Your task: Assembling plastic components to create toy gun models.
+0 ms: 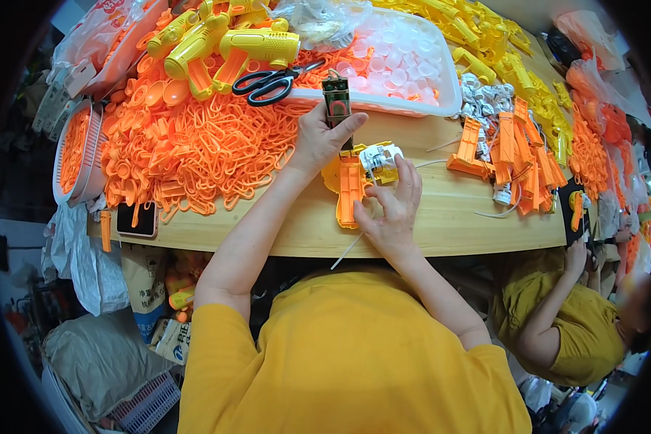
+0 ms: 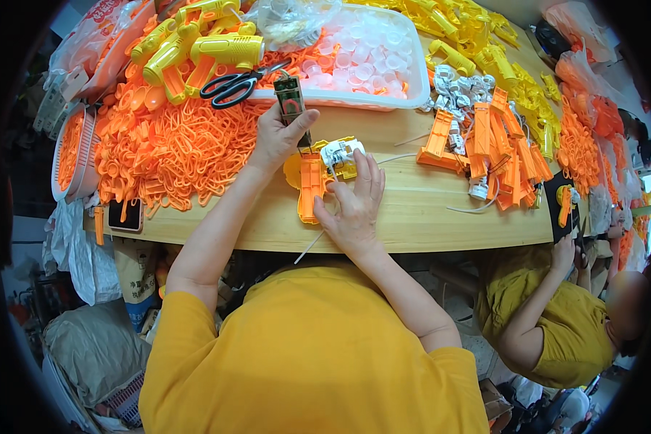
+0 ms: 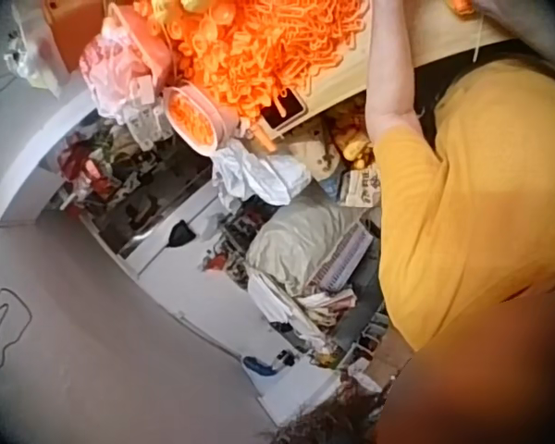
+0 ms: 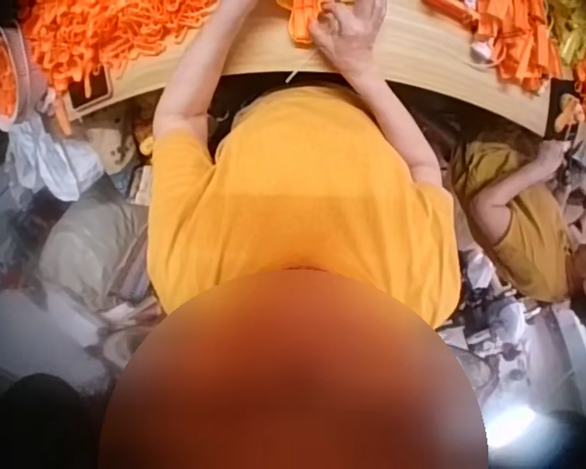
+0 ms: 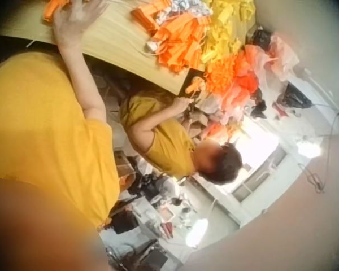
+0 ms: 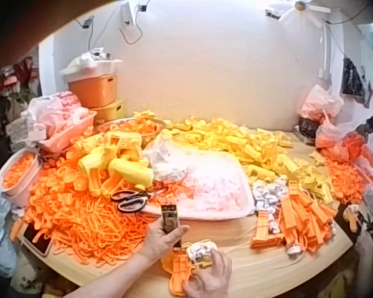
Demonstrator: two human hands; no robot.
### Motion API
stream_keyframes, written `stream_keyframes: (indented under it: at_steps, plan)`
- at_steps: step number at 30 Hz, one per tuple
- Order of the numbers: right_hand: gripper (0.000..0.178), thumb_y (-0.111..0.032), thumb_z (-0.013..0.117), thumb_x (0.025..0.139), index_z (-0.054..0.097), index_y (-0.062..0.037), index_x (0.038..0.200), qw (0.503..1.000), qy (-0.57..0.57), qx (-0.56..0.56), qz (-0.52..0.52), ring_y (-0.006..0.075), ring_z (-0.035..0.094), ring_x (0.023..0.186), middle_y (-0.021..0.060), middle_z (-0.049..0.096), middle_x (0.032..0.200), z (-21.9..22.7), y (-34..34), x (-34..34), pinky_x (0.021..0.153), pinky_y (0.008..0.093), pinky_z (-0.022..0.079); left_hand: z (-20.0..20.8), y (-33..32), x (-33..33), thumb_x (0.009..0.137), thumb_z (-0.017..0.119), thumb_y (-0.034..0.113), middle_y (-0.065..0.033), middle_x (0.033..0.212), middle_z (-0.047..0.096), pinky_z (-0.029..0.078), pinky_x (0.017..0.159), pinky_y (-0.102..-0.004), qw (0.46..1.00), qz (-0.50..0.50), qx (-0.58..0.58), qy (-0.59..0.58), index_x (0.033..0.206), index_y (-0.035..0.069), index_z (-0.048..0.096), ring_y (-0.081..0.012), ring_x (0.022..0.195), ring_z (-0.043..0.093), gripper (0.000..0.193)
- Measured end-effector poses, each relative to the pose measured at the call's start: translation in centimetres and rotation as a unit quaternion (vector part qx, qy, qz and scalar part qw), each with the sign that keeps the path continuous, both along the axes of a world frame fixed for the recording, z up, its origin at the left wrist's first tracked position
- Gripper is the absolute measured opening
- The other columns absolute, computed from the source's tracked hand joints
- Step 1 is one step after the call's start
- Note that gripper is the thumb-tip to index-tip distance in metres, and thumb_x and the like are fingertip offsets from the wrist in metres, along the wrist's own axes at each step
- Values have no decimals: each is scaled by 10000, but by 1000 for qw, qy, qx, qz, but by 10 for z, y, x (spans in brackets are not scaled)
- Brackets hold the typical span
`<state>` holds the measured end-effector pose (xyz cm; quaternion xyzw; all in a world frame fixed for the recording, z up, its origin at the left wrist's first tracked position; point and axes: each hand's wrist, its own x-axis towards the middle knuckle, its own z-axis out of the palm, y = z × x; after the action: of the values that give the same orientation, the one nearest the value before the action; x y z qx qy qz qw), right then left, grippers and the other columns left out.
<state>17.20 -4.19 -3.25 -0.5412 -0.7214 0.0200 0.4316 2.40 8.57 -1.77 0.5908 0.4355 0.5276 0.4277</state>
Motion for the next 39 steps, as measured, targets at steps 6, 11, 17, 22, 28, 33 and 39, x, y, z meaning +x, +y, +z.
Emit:
stream_keyframes:
  at_steps: [6,11,17,22,28,33,39]
  plan:
    - [203,-108,736,653,617,-42,804,1000,21,2,16,454,330,1300,241,370,1418,-6,1,0,1051,532,288,-2,-6,0,796,761,404,10,608,538,433,531,-258,999,15,42,15,759,55,560,-69,561,494,405]
    - [193,-73,718,660,599,-31,806,999,41,5,31,459,323,1308,248,364,1423,-7,3,0,1054,536,287,-2,-11,3,806,746,419,-12,585,542,437,527,-274,995,59,75,36,746,53,550,-98,533,504,419]
    - [197,-74,717,654,588,-19,793,1000,21,-1,22,462,322,1306,252,360,1420,-2,4,-2,1048,541,290,3,-5,6,812,742,401,-34,587,533,430,519,-301,992,45,88,72,754,41,538,-128,526,498,418]
    - [207,-89,711,644,578,-12,783,1000,10,-5,10,473,313,1302,266,353,1409,-4,6,1,1043,549,287,77,25,41,797,742,419,-81,597,530,429,521,-326,985,1,163,57,776,22,538,-173,532,505,446]
    - [210,-97,713,661,561,-27,787,1000,3,-18,15,486,291,1308,271,336,1417,-2,2,-3,1058,554,268,83,123,85,755,665,547,-238,856,672,524,752,-460,926,-8,8,378,933,-22,642,-365,856,668,596]
    - [239,-107,722,665,547,-38,812,999,1,-27,19,484,273,1317,260,318,1429,-2,0,-5,1058,561,259,56,127,107,790,630,530,-237,926,670,517,787,-459,918,-16,-48,395,986,-17,641,-352,905,662,581]
    - [225,-132,717,685,551,-40,806,1000,9,-12,22,496,260,1321,270,300,1439,-5,1,-2,1064,568,243,88,78,49,842,573,250,-229,977,633,510,795,-498,886,32,130,444,993,4,634,-388,935,634,295]
